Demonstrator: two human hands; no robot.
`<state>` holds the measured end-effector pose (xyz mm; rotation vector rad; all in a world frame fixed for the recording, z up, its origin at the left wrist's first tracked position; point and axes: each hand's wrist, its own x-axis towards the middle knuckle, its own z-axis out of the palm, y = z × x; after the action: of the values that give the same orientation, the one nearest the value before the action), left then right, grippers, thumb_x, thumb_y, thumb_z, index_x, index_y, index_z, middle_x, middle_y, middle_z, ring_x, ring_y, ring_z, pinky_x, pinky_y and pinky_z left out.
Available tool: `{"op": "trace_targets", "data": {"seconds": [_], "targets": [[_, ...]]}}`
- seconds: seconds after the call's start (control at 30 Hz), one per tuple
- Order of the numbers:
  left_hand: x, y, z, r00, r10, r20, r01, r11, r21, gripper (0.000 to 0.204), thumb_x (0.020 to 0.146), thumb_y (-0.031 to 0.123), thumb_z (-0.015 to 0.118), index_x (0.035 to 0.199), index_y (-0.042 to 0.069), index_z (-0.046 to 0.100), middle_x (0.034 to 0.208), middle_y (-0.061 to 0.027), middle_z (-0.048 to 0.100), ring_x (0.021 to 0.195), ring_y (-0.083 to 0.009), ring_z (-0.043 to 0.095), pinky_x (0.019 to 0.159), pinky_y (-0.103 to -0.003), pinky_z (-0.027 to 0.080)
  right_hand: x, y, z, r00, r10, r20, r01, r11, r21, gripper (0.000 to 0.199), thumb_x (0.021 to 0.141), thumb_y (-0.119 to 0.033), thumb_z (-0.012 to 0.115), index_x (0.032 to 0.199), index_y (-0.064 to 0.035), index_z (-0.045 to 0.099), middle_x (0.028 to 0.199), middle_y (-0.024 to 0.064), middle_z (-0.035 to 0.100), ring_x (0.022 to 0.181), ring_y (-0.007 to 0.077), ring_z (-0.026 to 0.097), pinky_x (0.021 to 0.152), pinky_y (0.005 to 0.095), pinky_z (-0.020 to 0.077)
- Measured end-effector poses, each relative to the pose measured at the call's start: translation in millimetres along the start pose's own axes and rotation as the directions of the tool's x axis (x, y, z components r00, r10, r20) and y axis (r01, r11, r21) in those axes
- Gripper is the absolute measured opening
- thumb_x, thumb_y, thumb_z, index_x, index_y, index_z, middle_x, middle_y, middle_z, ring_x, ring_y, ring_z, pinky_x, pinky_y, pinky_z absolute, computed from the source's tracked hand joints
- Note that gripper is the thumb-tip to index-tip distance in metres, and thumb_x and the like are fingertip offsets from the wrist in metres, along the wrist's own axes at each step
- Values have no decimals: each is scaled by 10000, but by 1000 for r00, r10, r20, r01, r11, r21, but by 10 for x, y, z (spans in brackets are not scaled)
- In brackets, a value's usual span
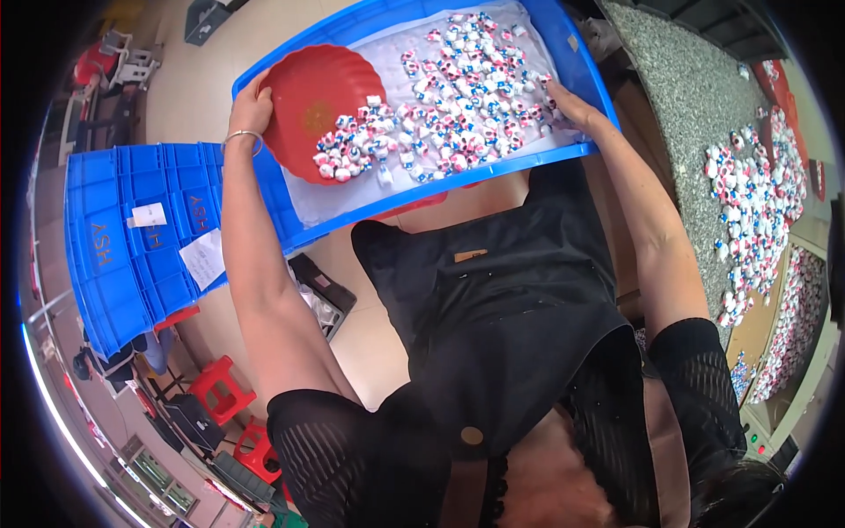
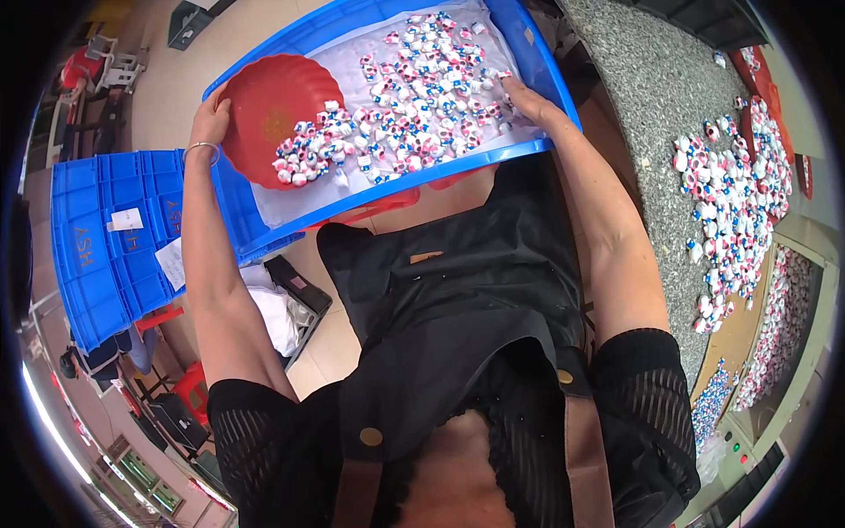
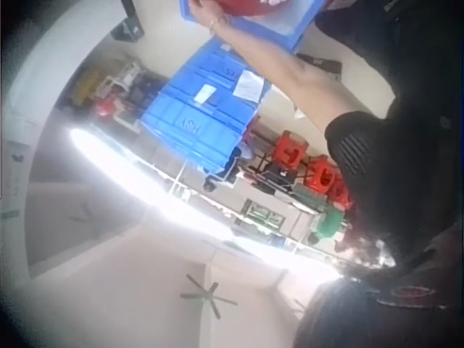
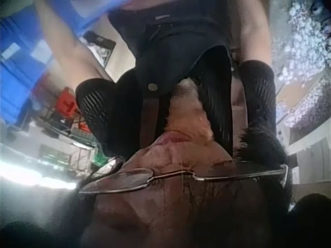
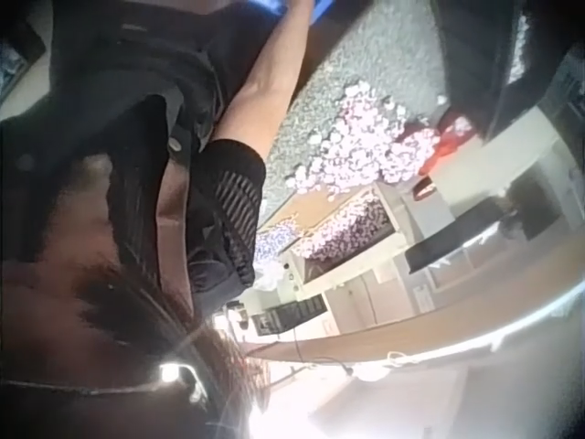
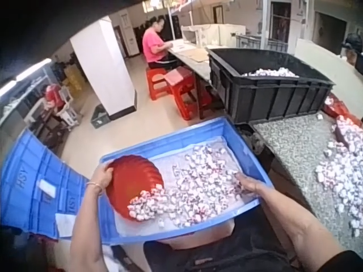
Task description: Sorting small toy figurines and packing them into a plastic bin lined with paper.
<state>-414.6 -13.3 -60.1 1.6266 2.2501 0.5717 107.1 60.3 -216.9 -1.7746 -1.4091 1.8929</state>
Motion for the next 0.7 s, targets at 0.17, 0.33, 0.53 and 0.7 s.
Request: {"op": "trace_targets", "data": {"seconds": [0.17, 0.33, 0.53, 0.7], "targets": [[-44, 242, 91, 966, -41, -254, 63, 995, 80, 445, 857, 101, 449, 1272, 242, 529, 1143, -145, 611, 1047, -327, 586, 874, -384, 468, 42, 20, -74, 999, 26, 47, -25, 999, -21, 724, 901, -631, 313, 1474, -229, 126, 1517, -14, 147, 1335, 222, 279, 900, 433, 463], [-319, 531, 276, 829, 422, -366, -251, 866, 432, 723, 722, -10, 519, 1343, 349, 424, 941, -105, 575, 717, -312, 619, 595, -417, 519, 160, 210, -82, 996, -84, -15, 82, 995, -64, 698, 885, -642, 352, 1445, -239, 244, 1346, 50, 395, 1073, 225, 477, 803, 402, 477], [-665, 488, 279, 698, 672, -249, -343, 618, 707, 750, 704, -50, 555, 1349, 313, 433, 984, -83, 557, 744, -249, 611, 567, -343, 522, 271, 348, -147, 984, -177, -17, 166, 948, -270, 687, 913, -607, 312, 1461, -209, 199, 1463, 58, 287, 1253, 273, 384, 839, 463, 477], [-951, 278, 112, 741, 604, -292, -236, 642, 729, 698, 723, -50, 538, 1336, 275, 462, 975, -86, 575, 829, -258, 592, 646, -336, 517, -202, -80, 73, 881, -395, -262, 171, 780, -602, 551, 924, -464, 371, 1240, -42, 528, 1187, 213, 568, 1136, 323, 528, 956, 376, 413]]}}
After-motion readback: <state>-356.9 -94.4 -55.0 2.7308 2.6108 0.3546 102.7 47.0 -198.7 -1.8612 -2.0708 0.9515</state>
